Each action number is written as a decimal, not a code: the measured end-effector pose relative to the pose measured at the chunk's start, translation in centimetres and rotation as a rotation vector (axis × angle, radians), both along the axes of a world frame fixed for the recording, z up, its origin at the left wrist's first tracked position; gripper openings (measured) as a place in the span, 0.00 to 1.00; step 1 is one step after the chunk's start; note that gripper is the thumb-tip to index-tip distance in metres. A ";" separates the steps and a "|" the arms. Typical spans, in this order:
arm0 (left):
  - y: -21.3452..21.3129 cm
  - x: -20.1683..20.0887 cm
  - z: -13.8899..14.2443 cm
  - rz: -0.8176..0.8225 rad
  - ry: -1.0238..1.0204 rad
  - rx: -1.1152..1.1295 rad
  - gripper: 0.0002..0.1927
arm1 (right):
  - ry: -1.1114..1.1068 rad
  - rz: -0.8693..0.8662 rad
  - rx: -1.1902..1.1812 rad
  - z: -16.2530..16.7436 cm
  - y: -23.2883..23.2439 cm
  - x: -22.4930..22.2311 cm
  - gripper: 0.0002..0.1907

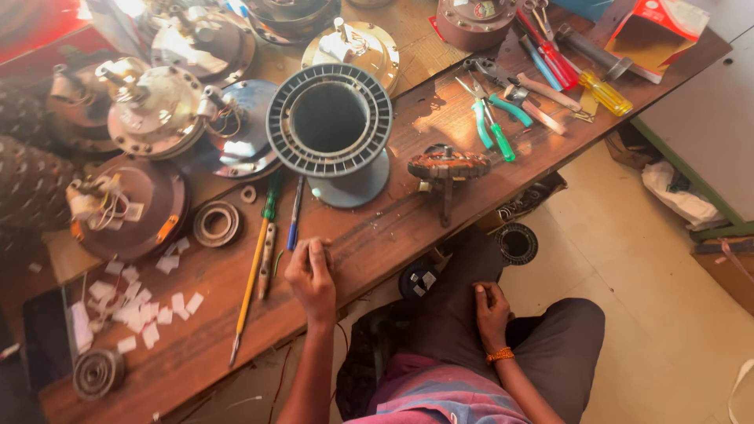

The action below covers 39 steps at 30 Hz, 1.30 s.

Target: The person unpacks red-and-white striped boxes from a carton on a storage shelf and carries them to a workbench. The person then sits at the bench and works on a small motor armature by hand, fitting parts onto it and placing finished pieces on the bench.

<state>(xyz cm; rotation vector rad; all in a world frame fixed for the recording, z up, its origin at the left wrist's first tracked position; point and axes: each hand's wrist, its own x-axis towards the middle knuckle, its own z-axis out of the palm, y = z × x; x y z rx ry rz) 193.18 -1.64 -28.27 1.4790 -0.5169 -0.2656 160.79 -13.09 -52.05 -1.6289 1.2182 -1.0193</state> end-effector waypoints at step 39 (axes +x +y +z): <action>-0.8 -0.4 0.9 0.123 -0.246 0.232 0.11 | -0.794 0.341 0.556 26.1 -8.6 9.3 0.20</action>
